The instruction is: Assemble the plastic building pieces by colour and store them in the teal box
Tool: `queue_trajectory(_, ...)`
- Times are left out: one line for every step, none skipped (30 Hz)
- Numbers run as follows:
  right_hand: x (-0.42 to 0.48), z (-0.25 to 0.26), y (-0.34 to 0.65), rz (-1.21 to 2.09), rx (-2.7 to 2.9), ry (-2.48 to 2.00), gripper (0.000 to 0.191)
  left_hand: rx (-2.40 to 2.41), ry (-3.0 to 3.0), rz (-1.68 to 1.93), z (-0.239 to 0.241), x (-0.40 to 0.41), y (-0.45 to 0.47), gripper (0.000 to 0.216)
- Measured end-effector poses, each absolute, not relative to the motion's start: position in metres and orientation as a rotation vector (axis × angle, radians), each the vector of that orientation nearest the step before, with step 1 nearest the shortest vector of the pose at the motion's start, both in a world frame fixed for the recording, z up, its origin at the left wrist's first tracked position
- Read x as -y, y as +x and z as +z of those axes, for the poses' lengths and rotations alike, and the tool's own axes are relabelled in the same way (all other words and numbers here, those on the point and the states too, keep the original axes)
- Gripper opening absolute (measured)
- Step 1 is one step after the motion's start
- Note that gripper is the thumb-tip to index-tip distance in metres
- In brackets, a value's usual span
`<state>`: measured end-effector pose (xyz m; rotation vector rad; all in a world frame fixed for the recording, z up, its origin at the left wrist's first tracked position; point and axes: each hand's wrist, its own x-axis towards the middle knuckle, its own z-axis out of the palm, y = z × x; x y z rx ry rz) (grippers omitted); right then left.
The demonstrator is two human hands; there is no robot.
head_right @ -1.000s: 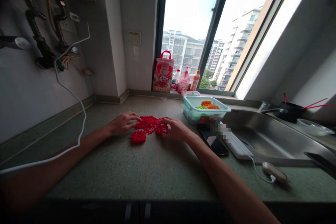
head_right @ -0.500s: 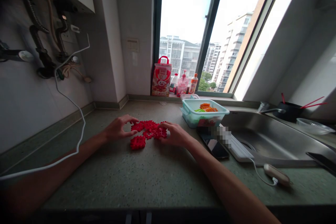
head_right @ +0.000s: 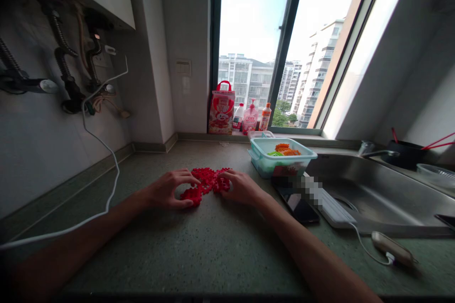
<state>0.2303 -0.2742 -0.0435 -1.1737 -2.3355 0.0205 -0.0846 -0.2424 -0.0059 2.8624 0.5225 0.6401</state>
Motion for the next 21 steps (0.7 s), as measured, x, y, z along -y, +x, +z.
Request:
queue_trajectory(0.274, -0.044, 0.231, 0.028, 2.336, -1.168, 0.046, -0.543, 2.852, 0.643, -0.008, 0.239, -0.086, 0.046)
queue_trajectory(0.274, -0.044, 0.231, 0.035, 2.337, -1.161, 0.047, -0.582, 2.835, 0.657, -0.010, 0.234, -0.088, 0.042)
queue_trajectory(0.274, -0.044, 0.231, 0.041, 2.340, -1.151, 0.048, -0.641, 2.815, 0.681, -0.014, 0.228, -0.089, 0.037)
queue_trajectory(0.274, -0.045, 0.232, 0.047, 2.340, -1.139, 0.049, -0.709, 2.798, 0.710, -0.017, 0.222, -0.091, 0.034)
queue_trajectory(0.274, -0.045, 0.232, 0.054, 2.341, -1.124, 0.049, -0.772, 2.789, 0.730, -0.021, 0.216, -0.093, 0.033)
queue_trajectory(0.274, -0.045, 0.232, 0.062, 2.340, -1.110, 0.048, -0.825, 2.794, 0.733, -0.024, 0.211, -0.094, 0.033)
queue_trajectory(0.274, -0.045, 0.231, 0.069, 2.338, -1.097, 0.047, -0.860, 2.813, 0.713, -0.027, 0.206, -0.096, 0.034)
queue_trajectory(0.274, -0.045, 0.231, 0.073, 2.339, -1.083, 0.045, -0.876, 2.842, 0.670, -0.029, 0.202, -0.097, 0.035)
queue_trajectory(0.275, -0.044, 0.230, 0.074, 2.342, -1.075, 0.044, -0.880, 2.873, 0.616, -0.031, 0.199, -0.098, 0.037)
queue_trajectory(0.276, -0.042, 0.230, 0.071, 2.348, -1.073, 0.044, -0.882, 2.898, 0.565, -0.031, 0.198, -0.100, 0.039)
queue_trajectory(0.279, -0.039, 0.230, 0.068, 2.357, -1.074, 0.045, -0.893, 2.914, 0.527, -0.031, 0.197, -0.101, 0.039)
queue_trajectory(0.281, -0.036, 0.230, 0.068, 2.366, -1.071, 0.046, -0.915, 2.923, 0.509, -0.030, 0.196, -0.103, 0.038)
queue_trajectory(0.284, -0.031, 0.230, 0.076, 2.376, -1.061, 0.047, -0.950, 2.926, 0.507, -0.029, 0.196, -0.104, 0.037)
queue_trajectory(0.288, -0.026, 0.231, 0.094, 2.381, -1.046, 0.047, -0.998, 2.922, 0.517, -0.028, 0.196, -0.106, 0.039)
queue_trajectory(0.292, -0.021, 0.232, 0.119, 2.382, -1.030, 0.047, -1.050, 2.910, 0.527, -0.026, 0.196, -0.108, 0.043)
queue_trajectory(0.296, -0.017, 0.233, 0.154, 2.386, -1.013, 0.047, -1.096, 2.892, 0.526, -0.025, 0.195, -0.109, 0.046)
queue_trajectory(0.299, -0.013, 0.234, 0.198, 2.393, -1.007, 0.047, -1.130, 2.864, 0.515, -0.024, 0.195, -0.111, 0.047)
queue_trajectory(0.302, -0.010, 0.235, 0.247, 2.404, -1.013, 0.048, -1.154, 2.827, 0.498, -0.023, 0.194, -0.112, 0.047)
queue_trajectory(0.304, -0.009, 0.235, 0.297, 2.421, -1.027, 0.050, -1.177, 2.788, 0.482, -0.023, 0.193, -0.113, 0.045)
queue_trajectory(0.306, -0.009, 0.235, 0.341, 2.441, -1.043, 0.052, -1.199, 2.756, 0.476, -0.022, 0.192, -0.114, 0.044)
queue_trajectory(0.308, -0.009, 0.234, 0.371, 2.459, -1.057, 0.054, -1.218, 2.734, 0.492, -0.021, 0.193, -0.114, 0.044)
